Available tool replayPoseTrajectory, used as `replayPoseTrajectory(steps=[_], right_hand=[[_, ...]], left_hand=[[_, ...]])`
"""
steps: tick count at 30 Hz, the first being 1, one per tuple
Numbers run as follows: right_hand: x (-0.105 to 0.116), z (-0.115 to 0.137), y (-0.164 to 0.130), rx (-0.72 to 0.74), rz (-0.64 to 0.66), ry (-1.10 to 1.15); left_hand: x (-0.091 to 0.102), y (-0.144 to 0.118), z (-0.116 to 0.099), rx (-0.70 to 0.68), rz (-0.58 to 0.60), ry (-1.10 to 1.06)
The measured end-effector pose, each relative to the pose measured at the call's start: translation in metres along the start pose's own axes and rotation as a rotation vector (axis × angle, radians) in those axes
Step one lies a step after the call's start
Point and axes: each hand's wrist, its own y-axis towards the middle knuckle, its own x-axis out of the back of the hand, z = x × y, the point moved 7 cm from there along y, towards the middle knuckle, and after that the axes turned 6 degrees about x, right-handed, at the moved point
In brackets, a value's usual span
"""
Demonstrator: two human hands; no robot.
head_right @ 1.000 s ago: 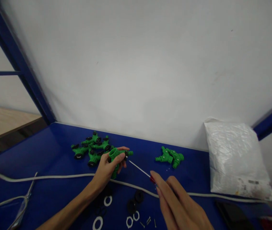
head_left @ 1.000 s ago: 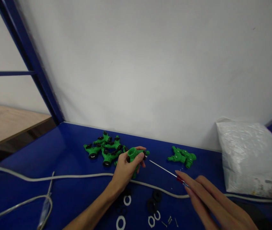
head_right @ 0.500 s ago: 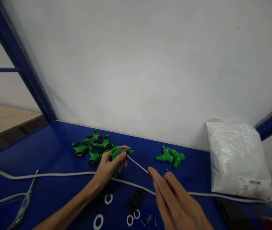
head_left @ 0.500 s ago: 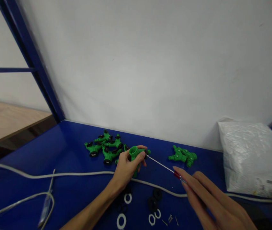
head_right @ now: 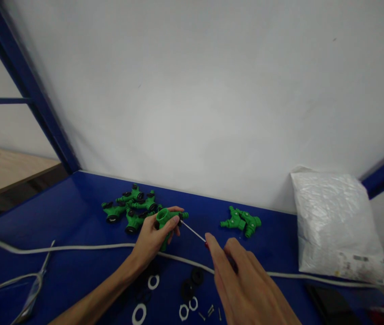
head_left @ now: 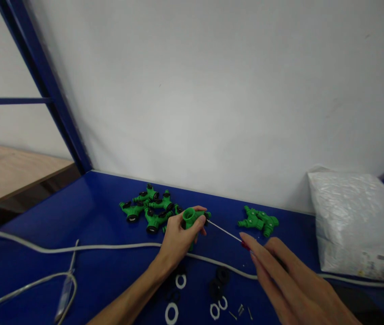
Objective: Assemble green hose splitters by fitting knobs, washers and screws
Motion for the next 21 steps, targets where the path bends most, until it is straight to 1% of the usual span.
replayPoseTrajectory(steps=[2, 5, 10, 13, 18, 19, 21], right_hand=[[0.004, -0.001, 0.006, 0.019, 0.016, -0.033], [0.001, -0.001, 0.009, 0.061, 0.037, -0.024], [-0.009, -0.008, 0.009, -0.002, -0.020, 0.081], [-0.011, -0.013, 0.015, -0.050, -0.015, 0.107], [-0.006, -0.015, 0.029, -0.016, -0.086, 0.088], [-0.006, -0.017, 0.030, -0.015, -0.086, 0.073], [-0.012, -0.019, 0.030, -0.006, -0.042, 0.042]], left_hand=[[0.000, -0.001, 0.000, -0.010, -0.004, 0.032], [0.000, -0.001, 0.002, -0.023, -0.008, 0.070], [0.002, 0.000, 0.004, -0.026, -0.042, 0.091], [0.002, 0.000, 0.004, -0.029, -0.049, 0.106], [0.003, -0.001, 0.002, -0.039, -0.057, 0.138], [0.003, -0.002, 0.002, -0.043, -0.063, 0.147], [0.003, -0.002, 0.000, -0.053, -0.072, 0.164]])
